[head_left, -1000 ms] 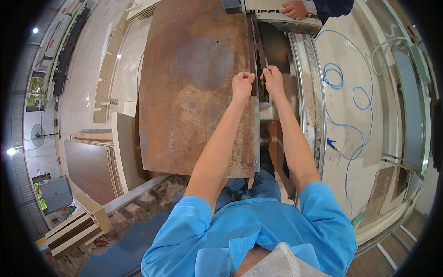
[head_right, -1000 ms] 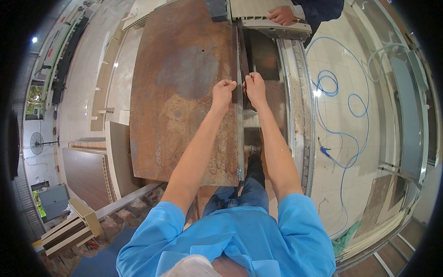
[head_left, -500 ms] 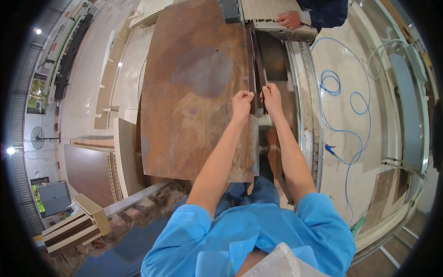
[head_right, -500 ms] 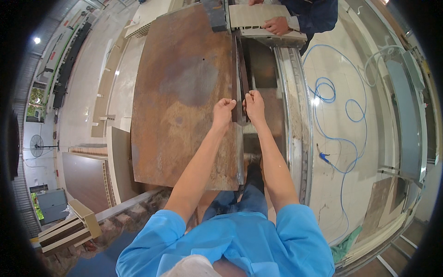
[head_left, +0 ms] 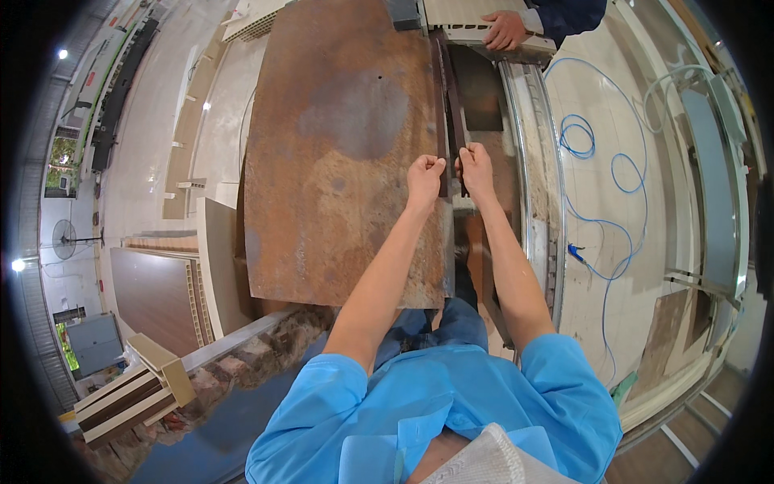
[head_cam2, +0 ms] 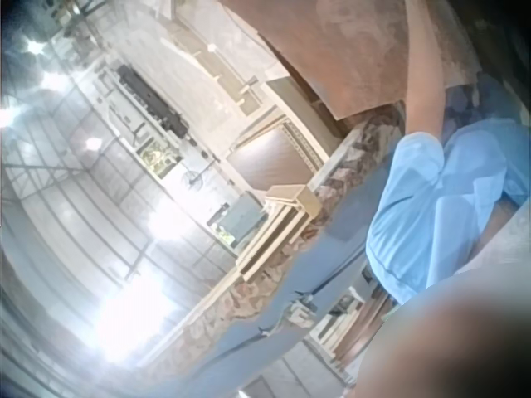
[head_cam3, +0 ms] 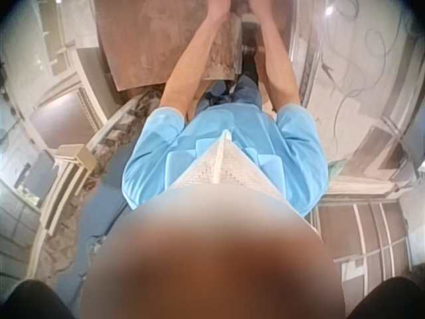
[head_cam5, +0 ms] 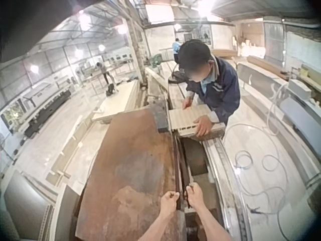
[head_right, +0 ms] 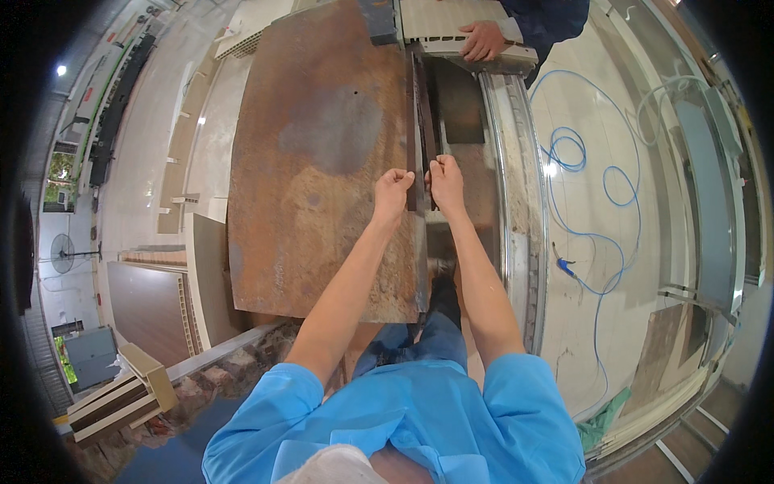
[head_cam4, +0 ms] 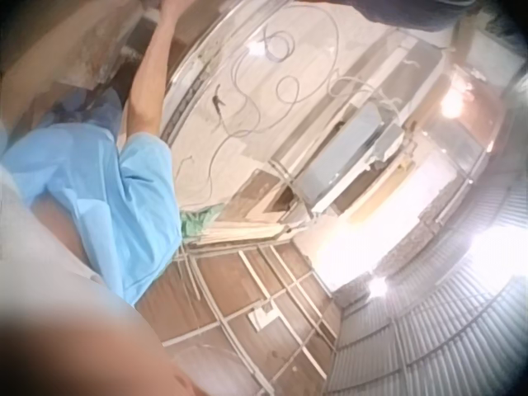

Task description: The person strips the insulation from a long black cable by hand, pulling the outer sheath off in a continuous motion. The stripped insulation accumulates on the floor as the person works along the length of the cable.

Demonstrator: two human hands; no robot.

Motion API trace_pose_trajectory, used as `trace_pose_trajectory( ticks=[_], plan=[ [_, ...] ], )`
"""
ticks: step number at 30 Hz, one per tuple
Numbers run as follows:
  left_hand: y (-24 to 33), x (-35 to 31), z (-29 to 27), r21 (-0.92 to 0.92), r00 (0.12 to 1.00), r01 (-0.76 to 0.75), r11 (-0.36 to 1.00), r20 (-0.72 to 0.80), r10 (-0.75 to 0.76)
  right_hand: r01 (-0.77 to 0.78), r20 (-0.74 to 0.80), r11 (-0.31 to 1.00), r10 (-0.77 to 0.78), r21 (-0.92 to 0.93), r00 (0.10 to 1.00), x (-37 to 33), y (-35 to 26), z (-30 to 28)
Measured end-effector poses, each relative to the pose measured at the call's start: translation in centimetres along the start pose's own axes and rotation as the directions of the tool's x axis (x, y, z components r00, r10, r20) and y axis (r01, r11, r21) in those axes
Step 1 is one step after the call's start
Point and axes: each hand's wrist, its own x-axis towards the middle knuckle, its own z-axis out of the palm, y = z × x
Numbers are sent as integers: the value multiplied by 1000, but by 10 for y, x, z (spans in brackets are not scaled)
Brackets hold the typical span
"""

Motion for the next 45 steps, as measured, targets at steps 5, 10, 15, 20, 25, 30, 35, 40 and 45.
trace_pose_trajectory(
  ticks=[5,10,15,20,25,30,35,40,45],
  plan=[
    [-14,10,4,2,1000,-16,1000,-23,16,-64,-48,998,65,23,997,1,10,5],
    [-19,22,3,135,998,-21,991,-53,28,-84,6,996,84,42,996,11,16,-8],
    [-19,27,1,298,992,24,954,-124,14,-183,34,983,181,35,983,11,18,-14],
    [-17,36,5,286,987,2,958,-157,45,-206,14,976,205,65,979,16,17,-13],
    [-14,34,6,351,986,48,935,-165,11,-210,29,976,209,59,977,21,22,-16],
    [-11,28,5,440,984,54,896,-175,27,-255,42,965,253,58,967,9,31,-19],
    [-12,28,7,424,986,75,903,-165,-4,-312,99,945,302,103,948,-3,30,-20],
    [-16,30,7,330,993,76,941,-110,-42,-314,106,943,304,105,947,-7,25,-20],
    [-18,30,4,281,996,63,958,-74,-44,-327,109,939,316,104,943,-12,24,-20]
  ],
)
